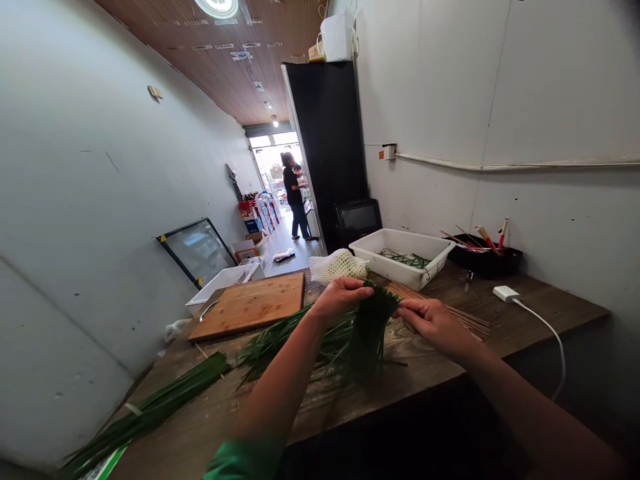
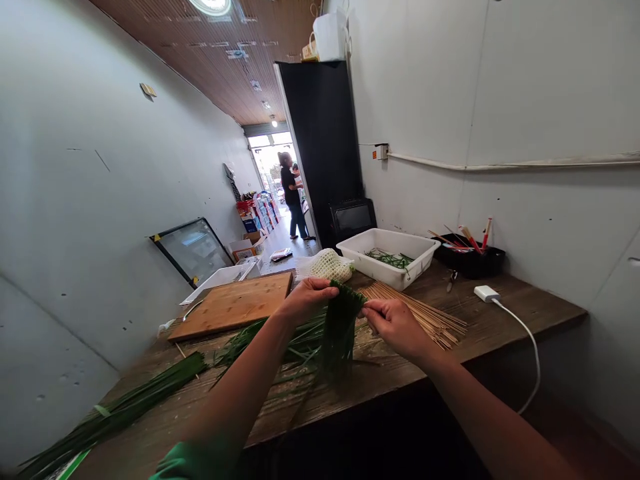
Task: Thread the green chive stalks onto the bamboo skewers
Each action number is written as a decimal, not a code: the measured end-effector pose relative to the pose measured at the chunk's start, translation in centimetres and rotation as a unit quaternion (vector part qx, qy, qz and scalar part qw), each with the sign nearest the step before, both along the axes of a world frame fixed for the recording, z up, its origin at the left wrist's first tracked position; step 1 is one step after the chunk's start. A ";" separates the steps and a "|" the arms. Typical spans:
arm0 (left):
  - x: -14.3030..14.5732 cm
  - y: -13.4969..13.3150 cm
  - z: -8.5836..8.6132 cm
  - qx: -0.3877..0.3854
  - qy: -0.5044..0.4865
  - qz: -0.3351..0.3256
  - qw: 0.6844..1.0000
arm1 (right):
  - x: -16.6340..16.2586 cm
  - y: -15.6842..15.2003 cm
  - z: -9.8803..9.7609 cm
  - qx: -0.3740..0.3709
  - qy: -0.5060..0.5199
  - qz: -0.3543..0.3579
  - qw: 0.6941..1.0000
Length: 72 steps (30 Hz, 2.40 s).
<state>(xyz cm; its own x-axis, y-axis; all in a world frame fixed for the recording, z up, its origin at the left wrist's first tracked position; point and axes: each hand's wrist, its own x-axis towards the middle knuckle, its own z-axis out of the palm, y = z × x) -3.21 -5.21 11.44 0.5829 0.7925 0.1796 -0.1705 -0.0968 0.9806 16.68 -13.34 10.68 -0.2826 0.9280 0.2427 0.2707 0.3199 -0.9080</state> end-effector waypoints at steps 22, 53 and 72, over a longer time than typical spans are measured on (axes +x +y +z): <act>-7.2 -3.1 -7.2 0.149 0.489 0.054 0.858 | 0.0 1.3 -14.3 0.056 -0.129 -0.215 0.966; 4.7 5.4 -10.6 0.123 0.357 0.207 0.903 | 2.0 1.5 -15.6 0.186 -0.286 -0.273 0.899; 4.5 3.9 -12.2 0.079 0.215 0.271 0.935 | 0.7 1.2 -15.4 0.193 -0.268 -0.288 0.899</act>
<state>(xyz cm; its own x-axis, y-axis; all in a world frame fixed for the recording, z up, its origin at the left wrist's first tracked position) 1.28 -1.29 -0.80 0.1484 0.9757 0.1609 0.3517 -0.2042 0.9136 17.37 -12.17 -4.71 0.0455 0.8339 0.5501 0.8575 0.2499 -0.4498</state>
